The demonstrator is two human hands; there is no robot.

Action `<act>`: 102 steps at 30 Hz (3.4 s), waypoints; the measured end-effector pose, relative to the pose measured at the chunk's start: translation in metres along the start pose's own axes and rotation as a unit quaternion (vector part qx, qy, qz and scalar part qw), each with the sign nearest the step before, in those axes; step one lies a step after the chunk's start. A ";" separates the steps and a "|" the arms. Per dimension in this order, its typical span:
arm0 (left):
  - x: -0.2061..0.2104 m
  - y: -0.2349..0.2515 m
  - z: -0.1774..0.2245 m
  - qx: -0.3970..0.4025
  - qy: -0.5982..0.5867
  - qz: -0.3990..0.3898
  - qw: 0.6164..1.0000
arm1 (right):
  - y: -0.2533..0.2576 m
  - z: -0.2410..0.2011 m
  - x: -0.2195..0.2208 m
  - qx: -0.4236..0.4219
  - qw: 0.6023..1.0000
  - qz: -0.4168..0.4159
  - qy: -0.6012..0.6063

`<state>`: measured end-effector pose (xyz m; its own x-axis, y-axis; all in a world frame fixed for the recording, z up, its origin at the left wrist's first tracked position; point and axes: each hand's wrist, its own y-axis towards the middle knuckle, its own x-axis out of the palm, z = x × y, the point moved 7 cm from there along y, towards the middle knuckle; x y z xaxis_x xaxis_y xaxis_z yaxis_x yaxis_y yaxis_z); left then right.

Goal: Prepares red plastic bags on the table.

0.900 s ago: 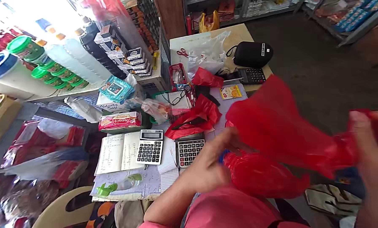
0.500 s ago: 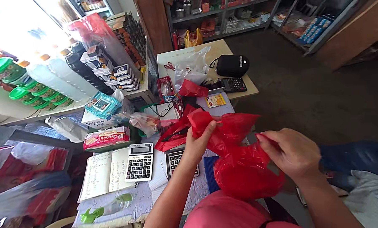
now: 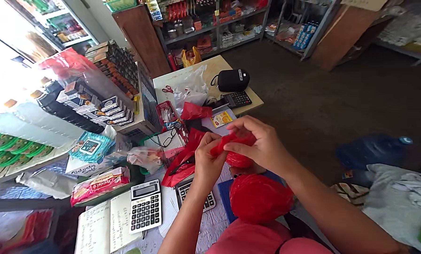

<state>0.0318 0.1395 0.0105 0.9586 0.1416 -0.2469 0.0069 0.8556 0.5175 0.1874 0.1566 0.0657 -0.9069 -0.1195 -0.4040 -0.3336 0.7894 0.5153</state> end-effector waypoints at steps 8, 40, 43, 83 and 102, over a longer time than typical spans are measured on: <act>-0.018 0.000 -0.004 0.013 -0.114 0.039 0.993 | -0.007 0.031 -0.012 0.030 0.996 0.054 0.064; -0.036 0.004 -0.011 0.050 -0.071 0.019 0.996 | -0.050 0.067 -0.048 0.031 0.977 0.118 0.174; -0.039 0.004 -0.014 0.047 -0.050 0.001 0.998 | -0.053 0.057 -0.049 -0.005 0.953 0.102 0.287; -0.024 -0.003 0.022 -0.007 -0.396 0.020 0.918 | -0.077 0.024 -0.030 0.171 0.897 0.032 0.405; 0.009 -0.036 -0.001 -0.088 -0.465 -0.034 0.880 | -0.086 0.043 -0.032 0.153 0.791 0.063 0.589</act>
<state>0.0396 0.1104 -0.0106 0.7765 -0.3122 0.5474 0.1078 0.9217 0.3727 0.2565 0.1183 0.0017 -0.5983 -0.3631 0.7143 -0.3067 0.9273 0.2144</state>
